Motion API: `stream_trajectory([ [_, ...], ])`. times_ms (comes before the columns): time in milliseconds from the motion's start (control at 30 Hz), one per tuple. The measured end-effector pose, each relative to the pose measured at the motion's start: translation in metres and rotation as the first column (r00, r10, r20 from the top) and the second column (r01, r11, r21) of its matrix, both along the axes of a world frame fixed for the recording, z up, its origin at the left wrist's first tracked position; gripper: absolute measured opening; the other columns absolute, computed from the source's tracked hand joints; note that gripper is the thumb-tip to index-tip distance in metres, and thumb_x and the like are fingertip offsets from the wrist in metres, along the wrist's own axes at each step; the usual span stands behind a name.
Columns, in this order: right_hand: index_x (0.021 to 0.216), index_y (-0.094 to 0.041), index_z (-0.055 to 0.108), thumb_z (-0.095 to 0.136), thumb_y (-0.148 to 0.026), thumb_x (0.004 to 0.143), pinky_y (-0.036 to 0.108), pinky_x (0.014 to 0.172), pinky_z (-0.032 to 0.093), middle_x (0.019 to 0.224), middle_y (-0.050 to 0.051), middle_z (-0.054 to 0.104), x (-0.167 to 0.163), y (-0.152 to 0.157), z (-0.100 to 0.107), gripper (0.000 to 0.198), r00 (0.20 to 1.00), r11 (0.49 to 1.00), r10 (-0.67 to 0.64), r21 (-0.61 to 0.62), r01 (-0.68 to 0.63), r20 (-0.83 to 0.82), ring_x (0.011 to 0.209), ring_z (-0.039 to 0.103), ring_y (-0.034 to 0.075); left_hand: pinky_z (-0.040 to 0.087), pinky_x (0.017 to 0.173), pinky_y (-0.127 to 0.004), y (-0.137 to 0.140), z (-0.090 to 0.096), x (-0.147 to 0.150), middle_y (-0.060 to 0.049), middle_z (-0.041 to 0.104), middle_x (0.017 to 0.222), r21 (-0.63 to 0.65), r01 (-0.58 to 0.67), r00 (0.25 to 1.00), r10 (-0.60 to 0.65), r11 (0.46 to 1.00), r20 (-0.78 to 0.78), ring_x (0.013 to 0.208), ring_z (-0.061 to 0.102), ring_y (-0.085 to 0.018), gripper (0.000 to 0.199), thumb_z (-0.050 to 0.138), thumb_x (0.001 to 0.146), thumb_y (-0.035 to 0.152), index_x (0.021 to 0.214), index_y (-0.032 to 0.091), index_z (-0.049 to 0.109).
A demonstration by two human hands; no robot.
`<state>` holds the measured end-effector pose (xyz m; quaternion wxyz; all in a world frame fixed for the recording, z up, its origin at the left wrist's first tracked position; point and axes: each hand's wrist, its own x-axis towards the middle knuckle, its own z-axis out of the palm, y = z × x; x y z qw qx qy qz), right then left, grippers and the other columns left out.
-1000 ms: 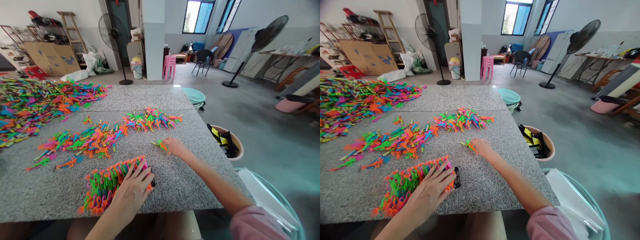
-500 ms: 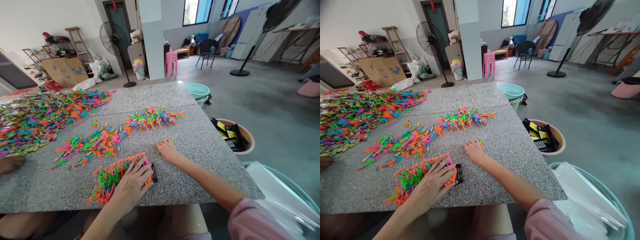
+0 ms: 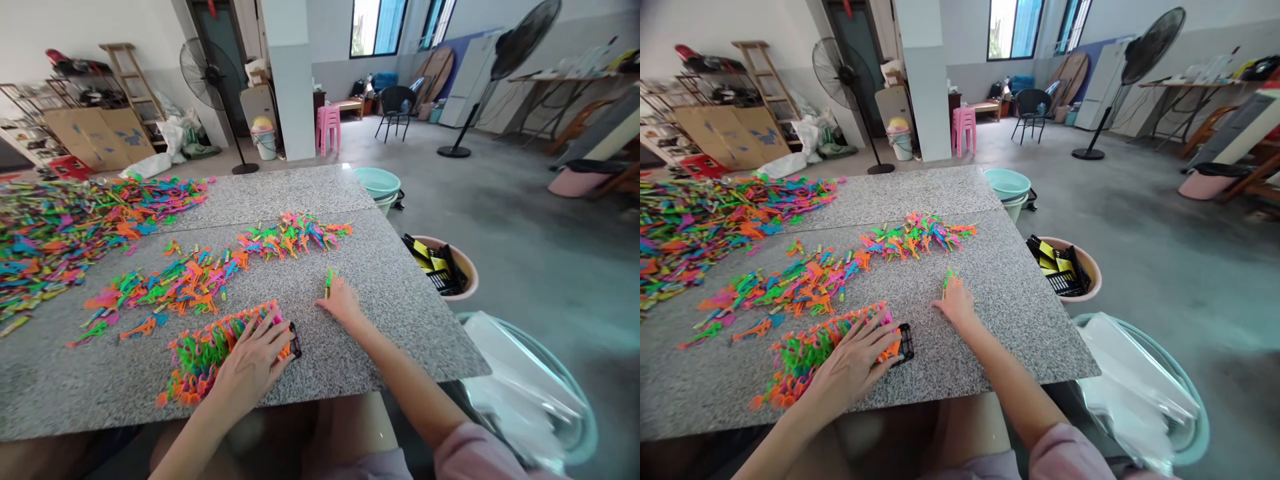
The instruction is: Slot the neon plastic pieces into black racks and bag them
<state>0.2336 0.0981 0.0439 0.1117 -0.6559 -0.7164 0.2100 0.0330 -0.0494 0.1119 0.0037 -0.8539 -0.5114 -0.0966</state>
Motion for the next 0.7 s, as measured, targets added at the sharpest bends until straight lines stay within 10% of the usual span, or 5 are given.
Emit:
stream_trajectory([
  [133, 0.103, -0.016, 0.052, 0.062, -0.022, 0.083, 0.027, 0.062, 0.052, 0.073, 0.002, 0.067, 0.021, -0.008, 0.014, 0.024, 0.891, 0.975, -0.119, -0.221, 0.022, -0.438, 0.065, 0.068, 0.018, 0.03, 0.116, -0.05, -0.001, 0.001, -0.004, -0.007, 0.06, 0.136, -0.055, 0.0, 1.0, 0.002, 0.998, 0.028, 0.139, 0.04, -0.028, 0.041, 0.055, 0.093, 0.04, 0.13, 0.024, 0.056],
  [333, 0.101, -0.021, 0.05, 0.059, -0.038, 0.084, 0.02, 0.043, 0.042, 0.071, -0.004, 0.063, 0.042, -0.094, 0.055, 0.027, 0.439, 0.873, 0.051, -0.174, -0.455, -0.897, 0.045, 0.053, 0.009, 0.043, 0.106, -0.045, 0.0, 0.029, 0.026, -0.011, 0.061, 0.134, -0.123, -0.182, 0.818, 0.22, 0.976, 0.532, 0.126, 0.056, -0.026, 0.061, 0.053, 0.092, 0.052, 0.145, 0.024, 0.038],
  [533, 0.077, -0.02, 0.057, 0.063, -0.025, 0.081, 0.019, 0.05, 0.036, 0.064, -0.005, 0.053, 0.037, -0.125, 0.071, 0.009, 0.612, 0.936, 0.22, -0.013, -0.352, -0.76, 0.057, 0.049, 0.008, 0.053, 0.066, -0.026, 0.012, 0.034, 0.068, -0.004, 0.071, 0.078, -0.445, -0.008, 0.332, 0.422, 0.896, 0.844, 0.071, 0.067, -0.017, 0.029, 0.063, 0.085, 0.043, 0.089, 0.015, 0.069],
  [700, 0.089, -0.021, 0.062, 0.063, -0.013, 0.076, 0.021, 0.058, 0.042, 0.073, -0.003, 0.064, 0.034, -0.123, 0.067, 0.015, 0.729, 0.973, 0.18, 0.012, -0.23, -0.661, 0.059, 0.055, 0.009, 0.05, 0.062, -0.022, 0.007, 0.025, 0.082, 0.0, 0.066, 0.069, -0.453, -0.069, 0.189, 0.457, 0.889, 0.869, 0.063, 0.061, -0.013, 0.027, 0.067, 0.082, 0.042, 0.081, 0.015, 0.066],
])
